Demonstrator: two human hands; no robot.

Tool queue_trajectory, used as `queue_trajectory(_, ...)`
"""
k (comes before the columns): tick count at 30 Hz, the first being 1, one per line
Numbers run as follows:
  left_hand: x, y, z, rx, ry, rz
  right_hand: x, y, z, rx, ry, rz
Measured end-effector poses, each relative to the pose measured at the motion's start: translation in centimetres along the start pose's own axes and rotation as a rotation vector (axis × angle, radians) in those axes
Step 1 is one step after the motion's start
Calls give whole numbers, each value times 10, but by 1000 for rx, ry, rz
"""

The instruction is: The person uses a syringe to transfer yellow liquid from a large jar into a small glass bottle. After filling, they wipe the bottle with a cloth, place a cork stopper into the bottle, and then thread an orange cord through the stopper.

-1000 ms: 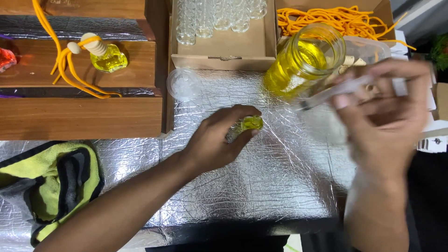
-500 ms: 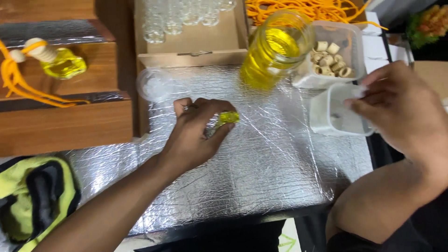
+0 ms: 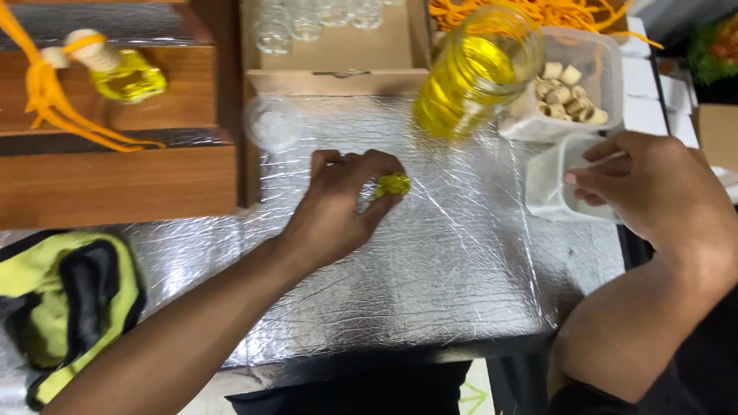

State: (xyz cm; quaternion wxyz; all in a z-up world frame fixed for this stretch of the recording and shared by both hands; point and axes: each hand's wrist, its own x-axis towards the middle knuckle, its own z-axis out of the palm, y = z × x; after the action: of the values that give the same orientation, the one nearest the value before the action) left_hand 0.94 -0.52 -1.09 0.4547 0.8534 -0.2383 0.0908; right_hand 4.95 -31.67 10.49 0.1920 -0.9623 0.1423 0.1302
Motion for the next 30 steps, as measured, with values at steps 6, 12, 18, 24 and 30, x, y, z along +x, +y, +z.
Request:
queue_trajectory(6, -2, 1, -6, -37, -15, -6, 32, 73, 24, 252, 156, -292)
queue_trajectory(12, -4, -1, -8, -67, -41, -33, 9, 74, 19, 303, 230, -449)
queue_trajectory(18, -6, -3, -10, -101, -31, -25, -72, -84, 14, -92, 242, -814)
queue_trajectory(24, -6, -18, 6, 21, -27, -40, -57, -181, 44, -181, 179, -1434)
queue_trajectory(30, -8, -12, 0, -175, 5, -76, -12, -241, 124, -502, -99, -1175)
